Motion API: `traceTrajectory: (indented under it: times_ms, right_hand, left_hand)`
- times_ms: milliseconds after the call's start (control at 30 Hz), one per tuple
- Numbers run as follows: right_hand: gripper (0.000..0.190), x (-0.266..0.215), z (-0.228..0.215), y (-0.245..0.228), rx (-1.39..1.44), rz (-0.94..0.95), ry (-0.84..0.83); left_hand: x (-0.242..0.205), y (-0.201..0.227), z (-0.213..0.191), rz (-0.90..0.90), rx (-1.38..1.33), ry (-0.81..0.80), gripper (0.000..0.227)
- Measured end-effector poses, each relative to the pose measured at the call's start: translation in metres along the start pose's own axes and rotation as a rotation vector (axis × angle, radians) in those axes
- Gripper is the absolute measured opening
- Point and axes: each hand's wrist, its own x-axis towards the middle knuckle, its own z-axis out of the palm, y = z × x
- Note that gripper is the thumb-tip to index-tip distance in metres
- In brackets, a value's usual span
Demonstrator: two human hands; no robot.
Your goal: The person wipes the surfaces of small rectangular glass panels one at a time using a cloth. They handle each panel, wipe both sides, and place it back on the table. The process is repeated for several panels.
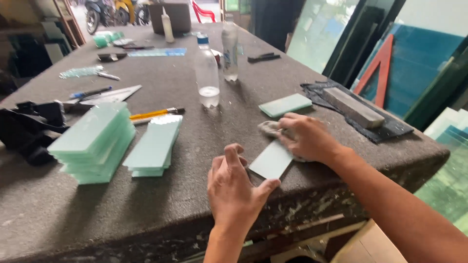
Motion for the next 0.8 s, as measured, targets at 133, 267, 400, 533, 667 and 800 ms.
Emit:
traceTrajectory:
  times_ms: [133, 267, 400, 533, 667, 800]
  right_hand:
    - [0.031, 0.0, 0.003, -0.032, 0.04, 0.084, -0.033]
    - [0.017, -0.017, -0.018, -0.091, 0.183, -0.166, -0.075]
    - [0.018, -0.028, -0.046, -0.088, 0.599, -0.295, -0.087]
    - [0.025, -0.03, -0.057, -0.039, 0.368, 0.386, 0.162]
    - [0.039, -0.035, -0.033, -0.041, 0.448, 0.417, 0.229]
    - [0.028, -0.042, -0.009, -0.061, 0.152, -0.051, 0.06]
  left_hand:
    - [-0.003, -0.008, -0.016, -0.049, -0.107, -0.009, 0.102]
    - [-0.005, -0.008, -0.022, 0.086, -0.085, 0.028, 0.106]
    - [-0.009, -0.003, -0.039, 0.005, -0.265, -0.074, 0.083]
    - [-0.006, -0.009, -0.028, 0.0, -0.233, 0.004, 0.068]
    - [-0.006, 0.0, -0.005, 0.177, -0.053, 0.032, 0.077]
    - [-0.005, 0.001, 0.014, 0.156, 0.226, 0.109, 0.075]
